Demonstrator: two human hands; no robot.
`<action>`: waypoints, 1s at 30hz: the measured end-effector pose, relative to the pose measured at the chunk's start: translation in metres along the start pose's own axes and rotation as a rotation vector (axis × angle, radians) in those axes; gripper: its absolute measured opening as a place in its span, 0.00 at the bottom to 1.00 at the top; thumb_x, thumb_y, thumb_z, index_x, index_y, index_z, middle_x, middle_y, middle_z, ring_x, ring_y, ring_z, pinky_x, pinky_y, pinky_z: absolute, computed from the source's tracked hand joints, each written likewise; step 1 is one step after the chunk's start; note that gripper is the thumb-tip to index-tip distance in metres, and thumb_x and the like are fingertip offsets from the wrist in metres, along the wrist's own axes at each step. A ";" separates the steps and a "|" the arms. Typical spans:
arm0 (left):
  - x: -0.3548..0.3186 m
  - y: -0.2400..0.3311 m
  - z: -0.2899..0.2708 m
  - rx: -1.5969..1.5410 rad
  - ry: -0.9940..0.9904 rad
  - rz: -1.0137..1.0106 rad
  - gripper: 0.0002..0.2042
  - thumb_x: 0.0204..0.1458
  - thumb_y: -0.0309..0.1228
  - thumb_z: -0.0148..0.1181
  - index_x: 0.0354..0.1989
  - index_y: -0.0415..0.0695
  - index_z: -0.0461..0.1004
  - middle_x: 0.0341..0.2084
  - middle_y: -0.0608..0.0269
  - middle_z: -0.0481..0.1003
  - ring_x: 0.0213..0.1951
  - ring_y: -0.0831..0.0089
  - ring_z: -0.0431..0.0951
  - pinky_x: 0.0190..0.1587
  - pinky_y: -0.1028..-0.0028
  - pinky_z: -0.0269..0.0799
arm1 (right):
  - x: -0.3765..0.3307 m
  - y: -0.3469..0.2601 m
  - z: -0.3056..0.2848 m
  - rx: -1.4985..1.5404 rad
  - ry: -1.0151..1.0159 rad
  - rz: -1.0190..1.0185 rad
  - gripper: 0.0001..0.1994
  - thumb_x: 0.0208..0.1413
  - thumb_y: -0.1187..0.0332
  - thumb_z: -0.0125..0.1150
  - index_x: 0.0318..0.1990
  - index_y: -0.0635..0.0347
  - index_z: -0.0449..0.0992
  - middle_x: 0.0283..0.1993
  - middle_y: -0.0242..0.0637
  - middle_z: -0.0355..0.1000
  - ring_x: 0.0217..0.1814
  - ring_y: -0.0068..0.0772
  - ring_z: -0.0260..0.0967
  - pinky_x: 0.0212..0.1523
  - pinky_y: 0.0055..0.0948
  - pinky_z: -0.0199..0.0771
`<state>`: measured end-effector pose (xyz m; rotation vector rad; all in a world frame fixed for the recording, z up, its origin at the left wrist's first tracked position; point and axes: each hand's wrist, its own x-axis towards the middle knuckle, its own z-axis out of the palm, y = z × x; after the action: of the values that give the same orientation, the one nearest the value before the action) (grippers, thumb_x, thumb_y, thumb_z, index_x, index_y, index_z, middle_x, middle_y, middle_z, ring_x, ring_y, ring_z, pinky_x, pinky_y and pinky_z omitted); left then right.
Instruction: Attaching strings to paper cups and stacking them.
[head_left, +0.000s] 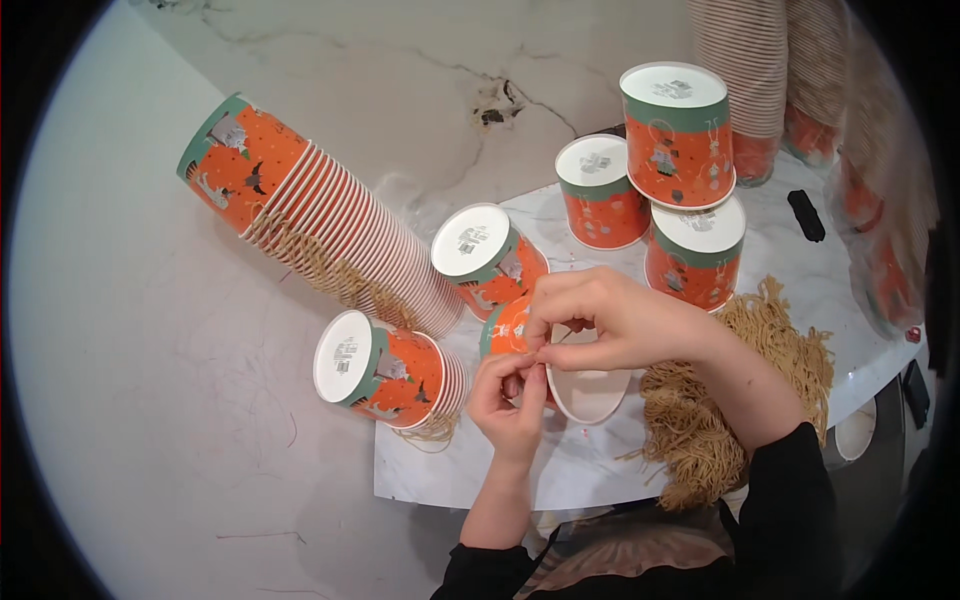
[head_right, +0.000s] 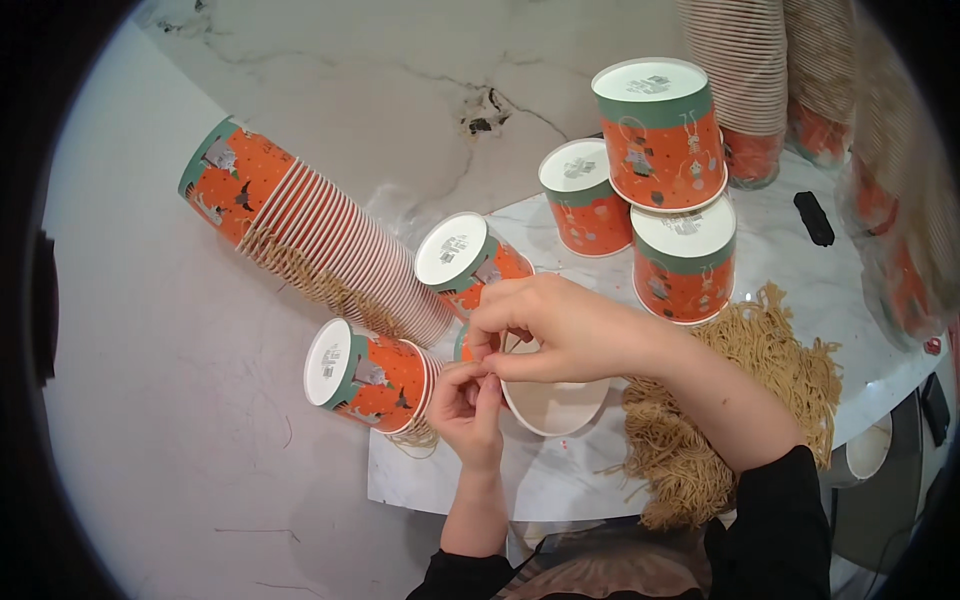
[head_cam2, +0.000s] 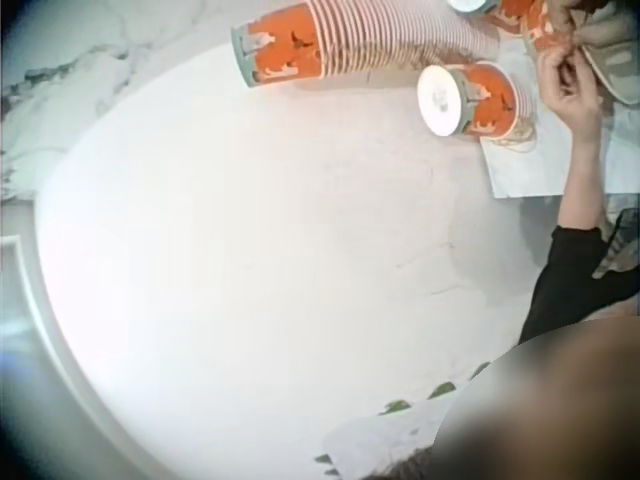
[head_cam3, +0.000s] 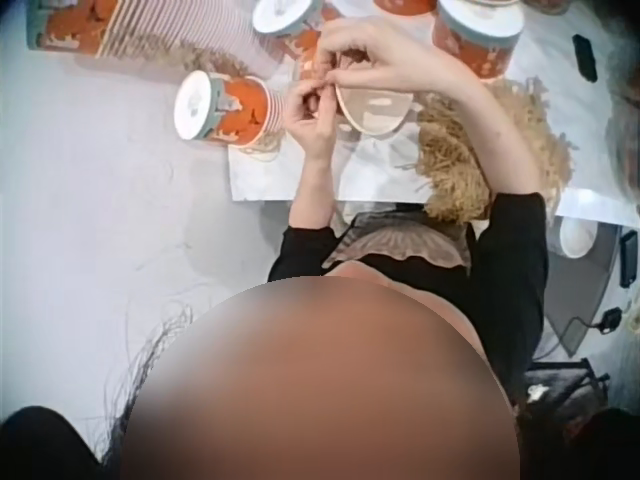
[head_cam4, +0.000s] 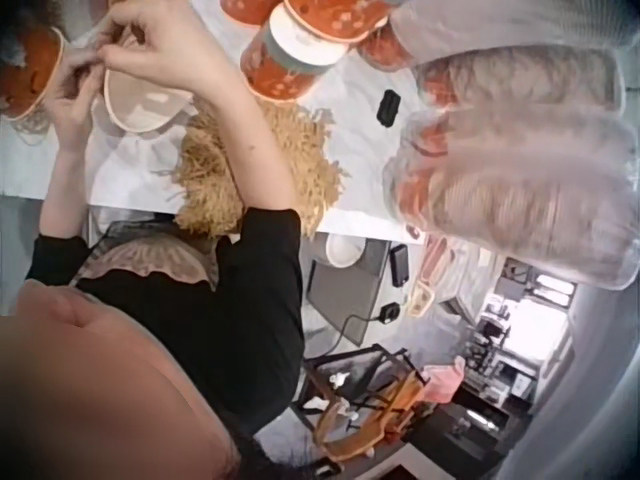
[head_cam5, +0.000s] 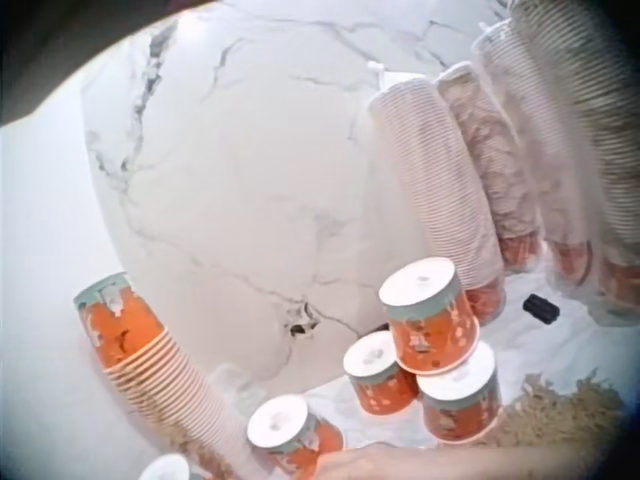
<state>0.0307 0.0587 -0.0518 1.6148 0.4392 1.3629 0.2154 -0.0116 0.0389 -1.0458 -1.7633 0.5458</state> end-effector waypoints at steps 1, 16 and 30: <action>0.000 -0.002 -0.003 0.141 -0.042 0.080 0.09 0.49 0.17 0.66 0.38 0.39 0.77 0.31 0.67 0.75 0.28 0.87 0.66 0.29 0.85 0.58 | 0.000 -0.001 0.000 0.001 -0.001 0.000 0.06 0.54 0.71 0.66 0.36 0.62 0.79 0.34 0.32 0.71 0.33 0.25 0.69 0.31 0.25 0.68; -0.007 -0.001 0.000 -0.147 -0.067 0.147 0.10 0.47 0.16 0.68 0.35 0.39 0.73 0.34 0.62 0.76 0.28 0.85 0.67 0.32 0.82 0.64 | -0.003 -0.013 0.018 -0.018 0.001 -0.082 0.06 0.54 0.72 0.65 0.38 0.62 0.79 0.36 0.35 0.72 0.33 0.32 0.72 0.34 0.27 0.73; -0.005 -0.002 -0.009 -0.042 -0.051 0.370 0.14 0.45 0.14 0.70 0.37 0.40 0.73 0.30 0.58 0.77 0.28 0.76 0.75 0.30 0.80 0.70 | 0.001 -0.007 0.016 0.250 -0.112 0.294 0.06 0.54 0.69 0.65 0.34 0.62 0.76 0.28 0.27 0.69 0.30 0.15 0.66 0.30 0.20 0.65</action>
<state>0.0217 0.0594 -0.0571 1.7503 0.0801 1.5855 0.1980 -0.0125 0.0376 -1.1190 -1.5941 0.9988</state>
